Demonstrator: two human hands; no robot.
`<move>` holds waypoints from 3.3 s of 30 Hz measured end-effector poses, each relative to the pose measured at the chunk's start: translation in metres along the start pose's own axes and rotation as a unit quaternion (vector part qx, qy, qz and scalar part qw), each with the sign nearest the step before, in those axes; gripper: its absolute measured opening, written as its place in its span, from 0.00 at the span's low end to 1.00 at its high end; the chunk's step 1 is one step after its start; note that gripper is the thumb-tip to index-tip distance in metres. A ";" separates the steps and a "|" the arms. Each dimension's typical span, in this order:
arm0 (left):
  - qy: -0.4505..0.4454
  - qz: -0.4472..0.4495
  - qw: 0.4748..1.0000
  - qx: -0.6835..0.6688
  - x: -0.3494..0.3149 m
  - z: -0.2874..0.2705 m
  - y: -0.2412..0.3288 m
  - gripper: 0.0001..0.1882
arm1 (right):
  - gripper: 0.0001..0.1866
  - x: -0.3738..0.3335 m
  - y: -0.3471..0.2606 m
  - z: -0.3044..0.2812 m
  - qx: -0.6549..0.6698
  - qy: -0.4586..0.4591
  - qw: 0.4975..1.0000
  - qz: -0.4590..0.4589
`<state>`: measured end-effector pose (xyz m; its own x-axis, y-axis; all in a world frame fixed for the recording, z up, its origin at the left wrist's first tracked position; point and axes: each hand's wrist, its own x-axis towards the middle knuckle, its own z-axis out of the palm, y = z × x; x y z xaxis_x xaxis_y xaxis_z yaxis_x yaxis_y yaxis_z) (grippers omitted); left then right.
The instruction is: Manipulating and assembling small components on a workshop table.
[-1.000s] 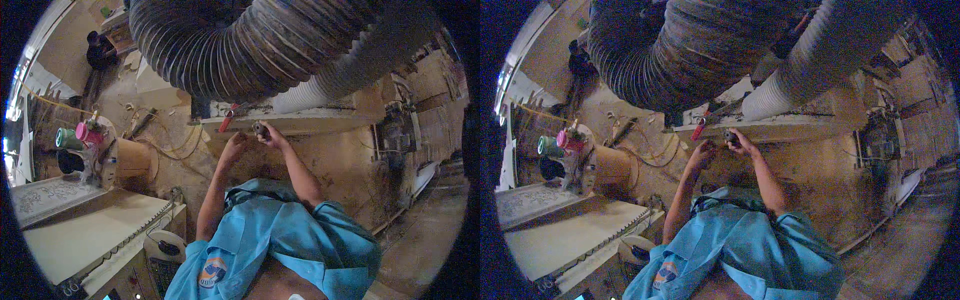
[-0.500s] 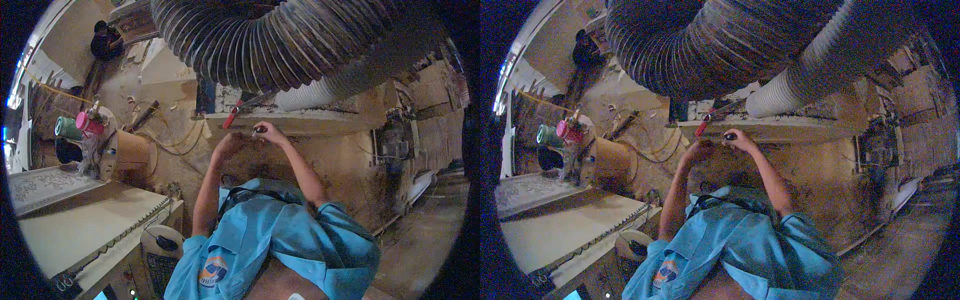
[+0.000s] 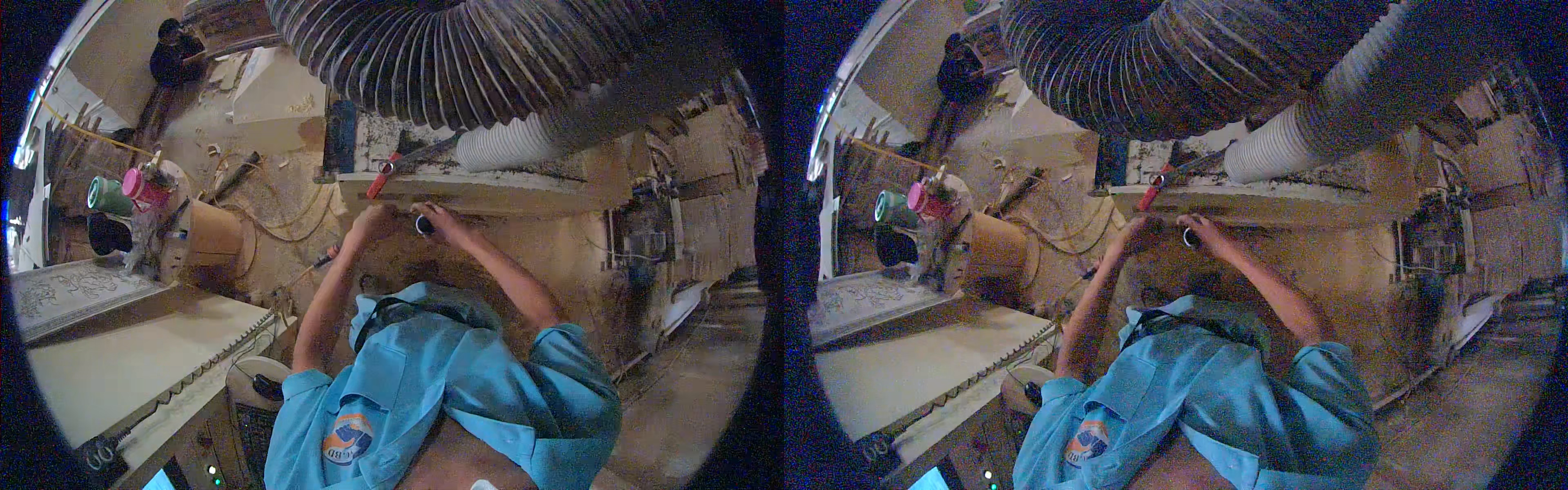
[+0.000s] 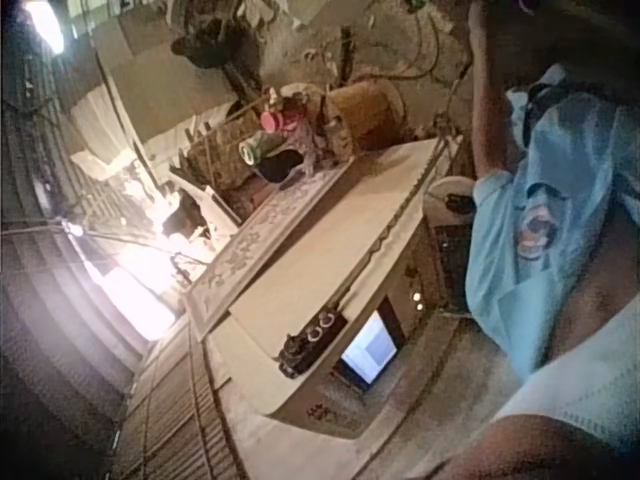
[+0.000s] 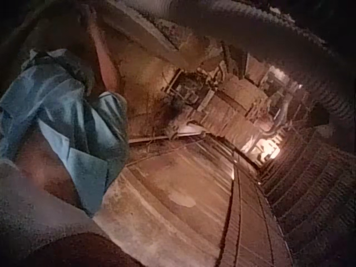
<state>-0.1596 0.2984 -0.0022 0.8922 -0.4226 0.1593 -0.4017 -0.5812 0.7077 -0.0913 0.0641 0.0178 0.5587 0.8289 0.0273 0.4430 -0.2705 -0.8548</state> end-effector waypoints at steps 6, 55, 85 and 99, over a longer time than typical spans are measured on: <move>-0.007 -0.252 0.957 -0.146 0.001 0.009 0.012 0.19 | 0.39 0.000 -0.015 0.004 -0.224 -0.021 0.973 -0.045; -0.105 0.186 0.931 0.297 0.010 -0.035 0.051 0.15 | 0.31 -0.003 -0.045 0.017 0.644 0.142 0.683 0.314; -0.055 -0.259 0.927 -0.267 -0.010 -0.036 0.067 0.11 | 0.20 0.012 -0.050 0.019 0.780 0.218 0.560 0.176; 0.007 -0.106 0.975 -0.194 -0.005 0.001 0.061 0.14 | 0.29 -0.017 -0.016 0.004 0.609 0.155 0.753 0.192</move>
<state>-0.1890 0.2640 0.0396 0.9507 -0.3099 -0.0107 -0.1026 -0.3468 0.9323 -0.1103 0.0563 0.0290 0.7025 0.5979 -0.3861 -0.6606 0.3459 -0.6663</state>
